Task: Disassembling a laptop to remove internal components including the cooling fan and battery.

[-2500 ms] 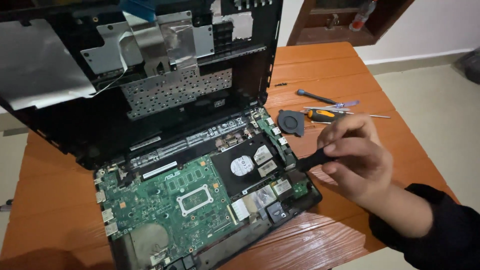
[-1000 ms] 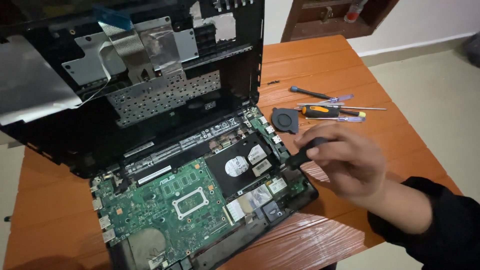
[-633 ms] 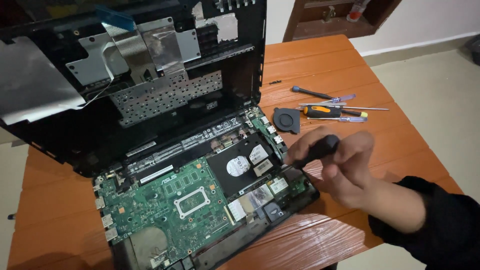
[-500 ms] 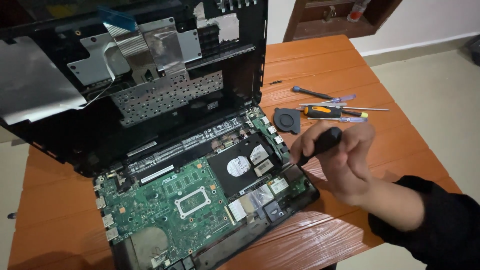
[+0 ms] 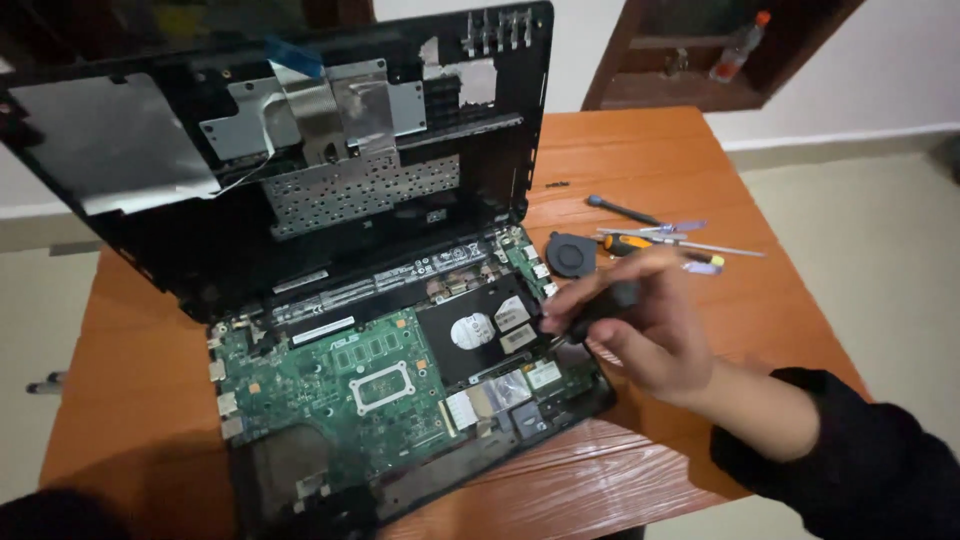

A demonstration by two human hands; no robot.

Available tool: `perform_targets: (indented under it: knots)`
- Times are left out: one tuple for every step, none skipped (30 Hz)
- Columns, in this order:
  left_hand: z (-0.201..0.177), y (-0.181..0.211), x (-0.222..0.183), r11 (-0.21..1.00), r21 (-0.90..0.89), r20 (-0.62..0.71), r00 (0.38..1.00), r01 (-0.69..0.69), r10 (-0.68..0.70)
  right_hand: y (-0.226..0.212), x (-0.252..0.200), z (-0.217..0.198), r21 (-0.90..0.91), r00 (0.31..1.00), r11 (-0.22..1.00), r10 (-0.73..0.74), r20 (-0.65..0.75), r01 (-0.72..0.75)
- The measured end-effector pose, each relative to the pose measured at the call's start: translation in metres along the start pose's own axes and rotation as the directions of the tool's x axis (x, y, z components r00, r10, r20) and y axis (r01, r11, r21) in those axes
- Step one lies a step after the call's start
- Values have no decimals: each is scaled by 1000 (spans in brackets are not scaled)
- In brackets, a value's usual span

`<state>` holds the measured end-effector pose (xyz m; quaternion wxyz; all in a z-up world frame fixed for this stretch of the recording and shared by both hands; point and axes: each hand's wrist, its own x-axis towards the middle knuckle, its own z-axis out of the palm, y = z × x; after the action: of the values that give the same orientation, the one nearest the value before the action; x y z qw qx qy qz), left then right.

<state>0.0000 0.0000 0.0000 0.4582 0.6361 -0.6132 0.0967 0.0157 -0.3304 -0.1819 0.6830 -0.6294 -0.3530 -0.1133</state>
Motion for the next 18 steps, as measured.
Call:
perform_targets:
  knots:
    - [11, -11, 4, 1000, 5, -17, 1000, 3, -3, -1, -3, -3, 106, 996, 991, 84, 32, -87]
    - [21, -23, 6, 1000, 14, -32, 999, 15, -15, -2, -1, -2, 115, 995, 989, 87, 51, -93]
    - [30, -33, 10, 999, 23, -48, 999, 28, -27, -2, 1, 0, 34, 995, 995, 88, 45, -89]
    - [38, -41, 18, 999, 27, -58, 998, 34, -32, -2, 3, 1, -53, 996, 995, 84, 32, -82]
    - [46, -56, 16, 999, 32, -69, 997, 39, -37, -5, 3, -4, -49, 995, 995, 85, 43, -82]
    - [56, -69, 14, 998, 38, -78, 996, 43, -40, -7, 3, -8, -291, 991, 955, 94, 93, -64]
    - [68, -82, 12, 998, 44, -86, 995, 48, -44, -10, 4, -13, -514, 984, 857, 114, 138, -27]
    - [76, -96, 14, 998, 49, -89, 995, 48, -43, -4, 1, -17, -513, 984, 858, 111, 142, -22]
    - [84, -110, 16, 998, 58, 9, 1000, 11, -12, 1, -3, -21, -499, 980, 867, 111, 168, -13]
    - [93, -125, 18, 998, 59, 110, 994, -24, 17, 6, -8, -25, -484, 975, 875, 115, 189, -9]
    - [97, -133, 20, 998, 59, 110, 994, -23, 16, 7, -10, -25, -483, 975, 876, 115, 189, -10]
    - [100, -141, 22, 995, 71, 133, 989, -72, 63, 8, -12, -25, -459, 970, 884, 178, 166, -84]
    - [103, -150, 23, 989, 81, 156, 982, -122, 108, 9, -14, -25, -434, 960, 887, 240, 145, -157]
    - [102, -154, 27, 990, 77, 160, 981, -122, 108, 8, -11, -22, -432, 960, 888, 241, 140, -160]
    - [101, -157, 30, 980, 105, 179, 973, -167, 147, 7, -9, -19, -350, 966, 923, 218, 136, -160]
    - [100, -161, 34, 968, 128, 200, 962, -215, 187, 5, -7, -16, -267, 972, 951, 197, 125, -158]
    - [100, -162, 35, 969, 120, 205, 960, -217, 190, 8, -10, -19, -267, 973, 950, 199, 117, -162]
    - [100, -164, 36, 937, 223, 202, 953, -269, 225, 12, -13, -21, -361, 967, 911, 243, 77, -201]
